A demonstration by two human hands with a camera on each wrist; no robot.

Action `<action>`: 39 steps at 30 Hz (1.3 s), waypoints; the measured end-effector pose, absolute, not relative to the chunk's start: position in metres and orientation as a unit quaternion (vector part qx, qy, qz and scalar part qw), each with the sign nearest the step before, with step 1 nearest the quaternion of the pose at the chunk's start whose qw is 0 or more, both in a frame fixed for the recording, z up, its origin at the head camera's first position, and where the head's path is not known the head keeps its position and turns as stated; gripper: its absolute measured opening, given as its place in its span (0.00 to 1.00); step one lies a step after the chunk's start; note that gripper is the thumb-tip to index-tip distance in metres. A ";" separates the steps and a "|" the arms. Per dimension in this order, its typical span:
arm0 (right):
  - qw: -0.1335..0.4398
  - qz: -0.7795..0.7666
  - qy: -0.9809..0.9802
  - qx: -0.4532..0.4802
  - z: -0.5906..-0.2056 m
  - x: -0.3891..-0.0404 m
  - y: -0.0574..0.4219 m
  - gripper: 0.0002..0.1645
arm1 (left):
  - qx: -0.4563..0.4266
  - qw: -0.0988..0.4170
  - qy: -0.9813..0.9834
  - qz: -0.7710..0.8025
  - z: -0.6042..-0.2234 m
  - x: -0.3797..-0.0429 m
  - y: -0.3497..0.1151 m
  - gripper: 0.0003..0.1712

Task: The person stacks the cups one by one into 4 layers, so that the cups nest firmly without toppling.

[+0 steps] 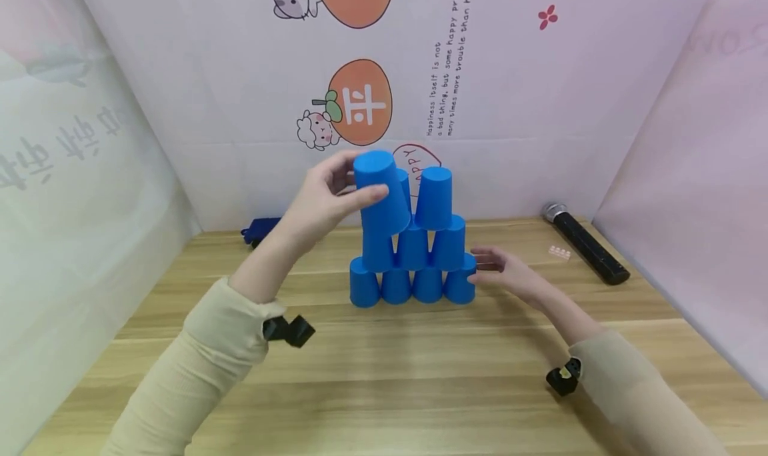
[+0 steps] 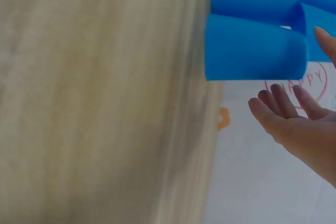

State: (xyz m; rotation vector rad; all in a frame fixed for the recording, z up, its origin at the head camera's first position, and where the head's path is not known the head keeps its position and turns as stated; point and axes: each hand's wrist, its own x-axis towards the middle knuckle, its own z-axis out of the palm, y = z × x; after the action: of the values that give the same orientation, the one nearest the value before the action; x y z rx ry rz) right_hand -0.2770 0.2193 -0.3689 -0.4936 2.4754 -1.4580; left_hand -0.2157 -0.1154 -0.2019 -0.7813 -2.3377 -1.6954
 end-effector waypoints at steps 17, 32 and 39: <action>0.124 -0.482 0.855 -0.144 -0.381 -0.277 0.210 0.42 | -0.198 0.126 -0.823 -0.517 -0.167 -0.274 -0.081 0.36; 0.118 -0.464 0.862 -0.163 -0.389 -0.285 0.204 0.40 | -0.201 0.114 -0.829 -0.510 -0.175 -0.295 -0.065 0.36; 0.120 -0.460 0.865 -0.163 -0.391 -0.289 0.204 0.41 | -0.205 0.116 -0.829 -0.507 -0.175 -0.296 -0.062 0.36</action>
State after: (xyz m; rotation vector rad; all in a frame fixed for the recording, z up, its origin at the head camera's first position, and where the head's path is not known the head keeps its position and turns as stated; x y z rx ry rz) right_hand -0.2894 0.2037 -0.3908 -0.4774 2.5262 -1.3433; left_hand -0.2961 -0.0622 -0.1747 -0.5998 -2.4281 -1.4865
